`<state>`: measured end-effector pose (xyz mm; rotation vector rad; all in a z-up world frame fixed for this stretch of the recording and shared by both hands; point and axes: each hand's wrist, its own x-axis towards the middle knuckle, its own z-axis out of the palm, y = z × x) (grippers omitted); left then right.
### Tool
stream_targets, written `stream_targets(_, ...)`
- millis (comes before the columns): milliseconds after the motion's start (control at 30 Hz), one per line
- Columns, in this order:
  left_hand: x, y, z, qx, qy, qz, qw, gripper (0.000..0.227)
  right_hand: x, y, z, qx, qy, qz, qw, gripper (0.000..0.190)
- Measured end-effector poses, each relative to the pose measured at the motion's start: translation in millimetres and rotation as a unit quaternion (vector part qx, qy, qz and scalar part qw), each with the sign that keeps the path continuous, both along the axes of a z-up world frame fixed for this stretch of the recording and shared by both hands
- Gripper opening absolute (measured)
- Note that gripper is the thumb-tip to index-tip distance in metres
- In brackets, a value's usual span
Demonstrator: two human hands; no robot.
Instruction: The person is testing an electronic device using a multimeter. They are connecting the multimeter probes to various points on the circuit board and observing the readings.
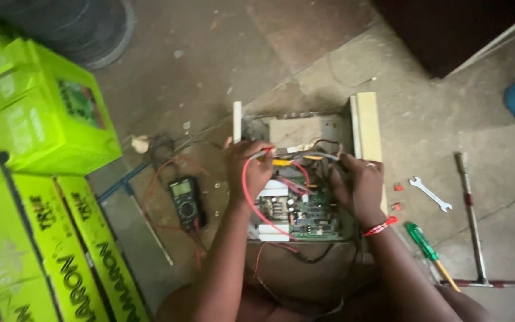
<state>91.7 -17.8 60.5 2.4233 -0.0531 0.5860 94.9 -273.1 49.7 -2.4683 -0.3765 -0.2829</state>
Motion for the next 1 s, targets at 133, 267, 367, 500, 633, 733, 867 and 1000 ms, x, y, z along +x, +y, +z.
stream_targets(133,-2.7,4.6,0.1,-0.02,-0.017,-0.002,1.0,0.011,0.0,0.9,-2.0,-0.04,0.129,-0.03,0.99,0.02)
stream_targets(267,-1.8,1.8,1.1,-0.035,-0.02,0.018,0.999,0.012,-1.8,0.2,0.7,-0.007,0.001,0.037,0.999,0.027)
stream_targets(367,-4.6,1.9,0.9,-0.04,-0.038,0.023,0.998,0.013,-2.6,-1.0,-0.1,0.004,0.033,0.035,0.999,0.026)
stream_targets(500,-6.7,1.8,0.4,-0.046,-0.028,0.036,0.998,0.014,-3.1,-4.0,-8.3,-0.005,0.032,0.032,0.999,0.024)
stream_targets(633,-6.0,0.9,-0.6,-0.044,-0.011,0.039,0.998,0.014,-4.1,-7.3,-18.9,-0.019,-0.005,0.038,0.999,0.022)
stream_targets(733,-5.7,1.7,-0.1,-0.048,-0.014,0.045,0.998,0.014,-1.7,-6.2,-22.4,-0.034,-0.016,0.034,0.999,0.021)
stream_targets(867,-3.6,0.9,0.9,-0.062,-0.004,0.04,0.997,0.014,-2.9,-5.0,-17.7,-0.022,0.007,0.029,0.999,0.02)
stream_targets(1000,-2.5,1.3,0.7,-0.058,-0.015,0.04,0.997,0.014,-1.6,-1.9,-7.0,0.011,0.035,0.038,0.999,0.023)
